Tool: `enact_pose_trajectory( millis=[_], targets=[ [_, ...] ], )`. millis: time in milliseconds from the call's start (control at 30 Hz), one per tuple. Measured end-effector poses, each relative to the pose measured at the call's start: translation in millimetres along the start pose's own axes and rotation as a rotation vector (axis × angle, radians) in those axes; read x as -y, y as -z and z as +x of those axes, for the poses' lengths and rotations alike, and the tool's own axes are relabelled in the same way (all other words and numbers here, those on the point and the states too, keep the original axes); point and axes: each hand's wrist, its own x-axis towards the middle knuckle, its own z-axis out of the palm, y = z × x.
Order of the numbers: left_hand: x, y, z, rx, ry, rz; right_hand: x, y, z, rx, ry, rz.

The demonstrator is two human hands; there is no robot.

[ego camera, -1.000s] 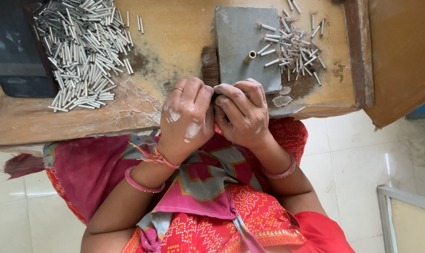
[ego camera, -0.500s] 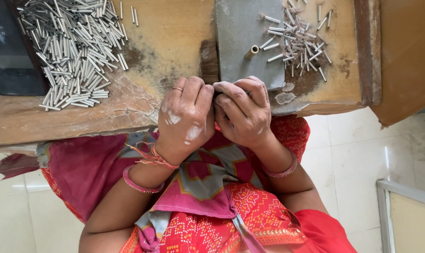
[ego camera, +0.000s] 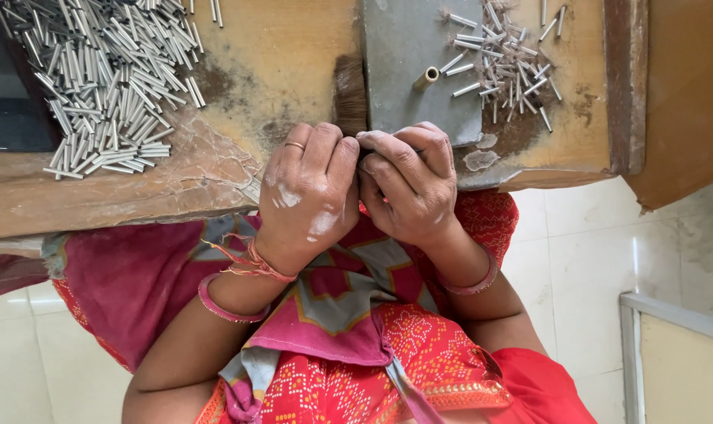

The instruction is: The person sits at a wooden workbench covered with many small silver metal pins and works a pin between their fingers, then reaches to the stone block with a hole and places or presses the pin into it, repeating this cycle with individual pins taken from the pile. A smartphone lies on the bench beside the pile of pins.

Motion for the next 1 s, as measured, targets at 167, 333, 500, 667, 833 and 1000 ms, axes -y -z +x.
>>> enact_pose_trajectory(
  millis=[167, 333, 500, 667, 833, 1000],
  targets=[
    [1.2, -1.1, -1.7, 0.005, -0.006, 0.016, -0.7, -0.4, -1.7, 0.006, -0.004, -0.002],
    [1.3, 0.1, -2.2, 0.006, -0.007, 0.024, -1.4, -1.1, -2.9, 0.012, -0.007, -0.007],
    [1.6, 0.8, -2.4, 0.023, -0.012, 0.024, -2.0, -0.2, -3.7, 0.023, -0.008, -0.012],
    [1.7, -0.4, -3.2, 0.017, -0.016, 0.038, -3.6, -1.2, -4.4, 0.016, -0.001, -0.007],
    [2.6, -0.8, -4.0, 0.012, -0.02, 0.036, -3.8, -1.7, -4.8, 0.013, 0.003, -0.003],
    [2.8, -1.1, -4.1, 0.006, -0.029, 0.041, -3.8, -1.8, -4.8, 0.01, 0.004, 0.0]
  ],
)
